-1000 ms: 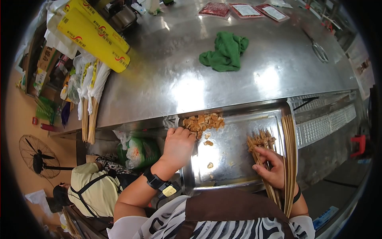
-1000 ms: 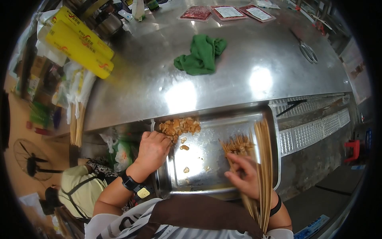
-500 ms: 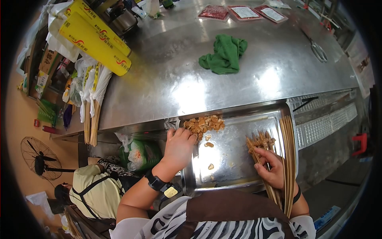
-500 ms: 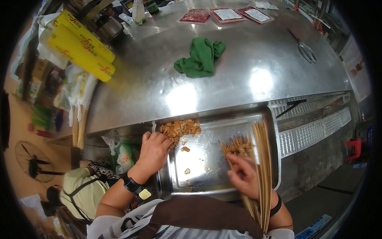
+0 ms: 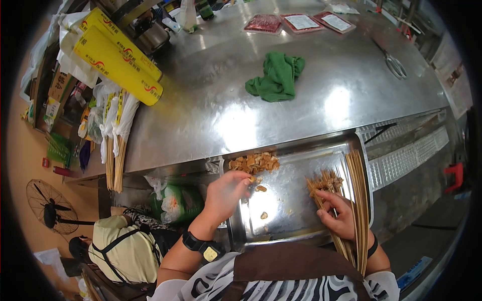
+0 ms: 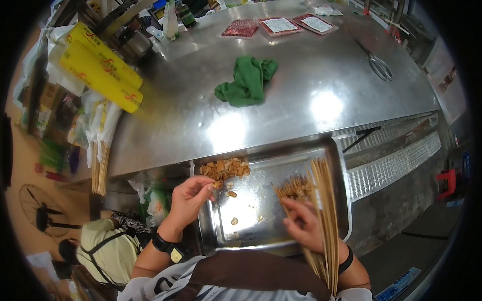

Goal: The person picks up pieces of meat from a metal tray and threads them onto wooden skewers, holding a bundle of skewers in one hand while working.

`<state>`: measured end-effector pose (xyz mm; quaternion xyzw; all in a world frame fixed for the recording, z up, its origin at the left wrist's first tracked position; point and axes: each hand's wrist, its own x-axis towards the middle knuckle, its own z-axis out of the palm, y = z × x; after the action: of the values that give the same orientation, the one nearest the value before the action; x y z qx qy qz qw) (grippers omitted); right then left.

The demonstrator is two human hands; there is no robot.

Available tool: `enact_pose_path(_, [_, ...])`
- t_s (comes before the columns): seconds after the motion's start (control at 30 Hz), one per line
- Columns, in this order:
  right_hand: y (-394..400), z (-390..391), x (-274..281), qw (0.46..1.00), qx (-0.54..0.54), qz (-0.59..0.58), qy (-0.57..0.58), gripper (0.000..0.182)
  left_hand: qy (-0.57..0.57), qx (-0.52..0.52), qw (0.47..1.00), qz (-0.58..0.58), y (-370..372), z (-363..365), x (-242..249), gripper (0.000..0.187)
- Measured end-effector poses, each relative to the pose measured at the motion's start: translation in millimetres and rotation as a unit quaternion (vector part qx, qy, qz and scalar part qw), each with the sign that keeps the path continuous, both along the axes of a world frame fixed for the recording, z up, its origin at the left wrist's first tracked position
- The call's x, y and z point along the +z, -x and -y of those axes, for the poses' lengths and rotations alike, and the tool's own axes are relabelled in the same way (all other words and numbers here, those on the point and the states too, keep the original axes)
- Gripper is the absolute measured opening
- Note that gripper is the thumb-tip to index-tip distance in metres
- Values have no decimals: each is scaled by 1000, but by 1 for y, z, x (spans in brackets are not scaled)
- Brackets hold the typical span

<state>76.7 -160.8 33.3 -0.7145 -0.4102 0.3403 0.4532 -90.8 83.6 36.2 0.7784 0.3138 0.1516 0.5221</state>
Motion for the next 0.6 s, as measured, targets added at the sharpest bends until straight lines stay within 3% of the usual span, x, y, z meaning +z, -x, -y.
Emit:
enact_pose_path(0.03, [0,0,0,1000,0,2,0,45,222,20,974,52,-3,4,4,12])
enact_pose_path(0.13, [-1,2,-2,1000,10,10,1,45,287,-47,947,136,-14,11,5,15])
enact_pose_path(0.33, [-2,4,-2,1000,16,17,-20,45,321,-63,924,200,-38,20,-7,16])
enact_pose_path(0.6, [0,7,-8,998,-21,-49,-38,43,350,-28,920,171,-65,37,-12,17])
